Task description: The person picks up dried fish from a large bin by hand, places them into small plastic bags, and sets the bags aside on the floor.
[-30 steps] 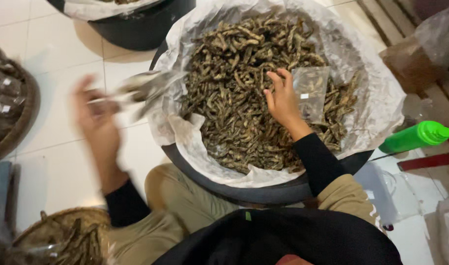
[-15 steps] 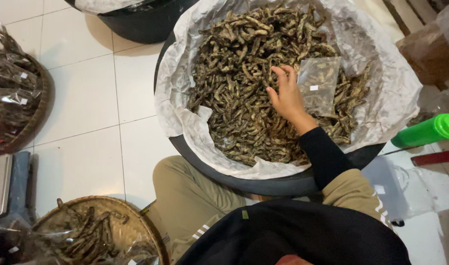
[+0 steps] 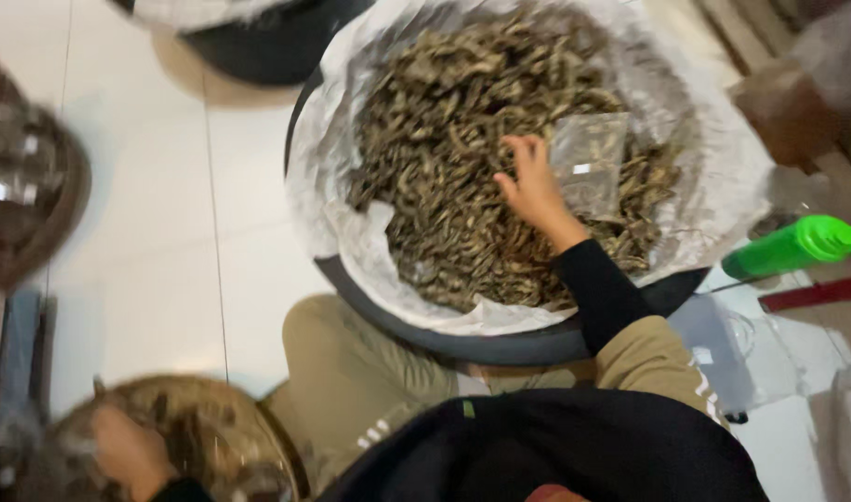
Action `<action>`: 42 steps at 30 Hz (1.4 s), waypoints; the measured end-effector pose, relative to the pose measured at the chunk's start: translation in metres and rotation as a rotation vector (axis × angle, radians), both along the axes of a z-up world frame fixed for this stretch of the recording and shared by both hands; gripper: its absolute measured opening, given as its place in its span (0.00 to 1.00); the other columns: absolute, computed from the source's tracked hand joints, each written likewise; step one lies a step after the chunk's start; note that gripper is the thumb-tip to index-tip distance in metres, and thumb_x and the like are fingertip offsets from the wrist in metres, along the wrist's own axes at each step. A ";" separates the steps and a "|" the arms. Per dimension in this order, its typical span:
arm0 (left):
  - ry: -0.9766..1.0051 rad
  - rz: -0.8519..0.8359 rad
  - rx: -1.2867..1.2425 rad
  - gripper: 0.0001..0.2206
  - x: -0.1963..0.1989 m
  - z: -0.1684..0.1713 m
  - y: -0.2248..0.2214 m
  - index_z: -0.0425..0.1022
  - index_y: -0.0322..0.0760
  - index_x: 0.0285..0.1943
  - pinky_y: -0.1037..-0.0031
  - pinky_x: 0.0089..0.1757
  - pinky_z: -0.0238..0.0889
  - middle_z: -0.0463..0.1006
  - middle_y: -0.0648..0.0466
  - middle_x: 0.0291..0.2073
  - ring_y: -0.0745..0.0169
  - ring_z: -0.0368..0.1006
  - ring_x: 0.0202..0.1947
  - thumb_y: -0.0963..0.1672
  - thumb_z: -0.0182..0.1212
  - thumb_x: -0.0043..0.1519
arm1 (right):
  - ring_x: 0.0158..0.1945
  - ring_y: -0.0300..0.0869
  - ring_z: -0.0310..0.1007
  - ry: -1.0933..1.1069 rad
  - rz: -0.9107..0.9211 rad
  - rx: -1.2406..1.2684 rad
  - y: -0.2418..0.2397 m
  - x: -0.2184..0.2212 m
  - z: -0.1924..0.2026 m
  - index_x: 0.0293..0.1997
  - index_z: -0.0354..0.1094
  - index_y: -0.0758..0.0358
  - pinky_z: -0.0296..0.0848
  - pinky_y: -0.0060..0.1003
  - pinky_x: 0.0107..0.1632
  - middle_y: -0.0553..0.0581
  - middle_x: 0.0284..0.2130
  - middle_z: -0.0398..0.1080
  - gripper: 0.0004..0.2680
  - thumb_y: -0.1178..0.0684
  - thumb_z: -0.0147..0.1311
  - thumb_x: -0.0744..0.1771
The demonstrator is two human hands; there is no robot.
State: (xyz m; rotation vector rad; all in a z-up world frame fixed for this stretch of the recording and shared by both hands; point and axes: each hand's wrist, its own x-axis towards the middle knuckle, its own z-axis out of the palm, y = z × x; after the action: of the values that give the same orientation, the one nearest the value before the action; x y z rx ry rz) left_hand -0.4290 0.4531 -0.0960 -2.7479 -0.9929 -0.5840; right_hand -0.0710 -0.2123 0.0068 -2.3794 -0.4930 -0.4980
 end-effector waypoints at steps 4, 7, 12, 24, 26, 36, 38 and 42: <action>-0.605 -0.054 -0.181 0.11 -0.030 0.004 0.048 0.70 0.26 0.55 0.54 0.47 0.70 0.79 0.38 0.47 0.38 0.75 0.47 0.33 0.57 0.64 | 0.54 0.61 0.66 -0.016 0.057 -0.046 -0.005 0.004 -0.005 0.70 0.55 0.60 0.70 0.53 0.55 0.66 0.60 0.54 0.22 0.55 0.62 0.69; -1.025 -0.043 -0.617 0.19 -0.046 0.006 0.077 0.69 0.29 0.68 0.70 0.44 0.68 0.77 0.46 0.50 0.60 0.73 0.45 0.30 0.53 0.68 | 0.58 0.60 0.66 -0.262 0.106 -0.241 -0.011 0.006 -0.006 0.68 0.55 0.65 0.71 0.50 0.55 0.65 0.60 0.52 0.21 0.55 0.66 0.71; -0.694 -0.138 -0.683 0.17 -0.063 0.016 0.056 0.66 0.29 0.69 0.70 0.47 0.70 0.79 0.46 0.49 0.60 0.77 0.47 0.31 0.53 0.71 | 0.50 0.50 0.68 0.071 0.136 -0.004 -0.013 0.003 -0.007 0.70 0.55 0.65 0.72 0.41 0.47 0.64 0.61 0.53 0.20 0.61 0.63 0.71; -0.433 -0.040 -0.661 0.10 -0.107 -0.026 0.032 0.77 0.29 0.57 0.66 0.52 0.67 0.80 0.43 0.47 0.55 0.74 0.49 0.37 0.62 0.67 | 0.46 0.53 0.70 0.084 0.102 -0.019 -0.014 0.006 -0.020 0.70 0.57 0.63 0.74 0.46 0.51 0.67 0.60 0.55 0.22 0.58 0.64 0.69; -0.158 0.178 -0.383 0.14 -0.109 -0.016 0.028 0.77 0.28 0.56 0.52 0.49 0.66 0.79 0.35 0.45 0.34 0.74 0.47 0.38 0.68 0.61 | 0.45 0.53 0.70 0.112 0.085 -0.016 -0.012 0.004 -0.019 0.70 0.57 0.63 0.74 0.46 0.50 0.67 0.59 0.55 0.22 0.58 0.64 0.69; -0.464 -0.574 -0.569 0.16 0.119 0.118 -0.202 0.70 0.26 0.67 0.58 0.63 0.60 0.74 0.41 0.60 0.44 0.69 0.64 0.38 0.64 0.72 | 0.43 0.57 0.67 0.157 0.017 0.010 -0.023 0.004 -0.010 0.71 0.56 0.62 0.69 0.51 0.47 0.66 0.59 0.57 0.18 0.56 0.58 0.73; -0.454 -0.987 -0.517 0.18 0.186 0.146 -0.280 0.71 0.27 0.61 0.60 0.58 0.65 0.76 0.39 0.55 0.41 0.72 0.57 0.38 0.67 0.63 | 0.46 0.57 0.68 0.002 -0.083 0.043 -0.033 0.012 -0.011 0.70 0.58 0.63 0.70 0.51 0.49 0.66 0.59 0.58 0.17 0.56 0.59 0.74; -0.369 -1.368 -0.657 0.17 0.275 0.192 -0.421 0.73 0.35 0.61 0.61 0.51 0.69 0.78 0.43 0.54 0.42 0.75 0.53 0.37 0.66 0.63 | 0.55 0.61 0.67 -0.176 -0.281 -0.196 -0.032 0.026 -0.033 0.55 0.67 0.63 0.71 0.55 0.53 0.67 0.51 0.67 0.15 0.51 0.62 0.66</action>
State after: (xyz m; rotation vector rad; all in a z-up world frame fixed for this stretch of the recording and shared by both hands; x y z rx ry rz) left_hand -0.1541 0.0317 0.0961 -3.6373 1.1128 -1.0425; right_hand -0.0449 -0.2440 -0.0262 -2.6222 -0.2949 -0.8241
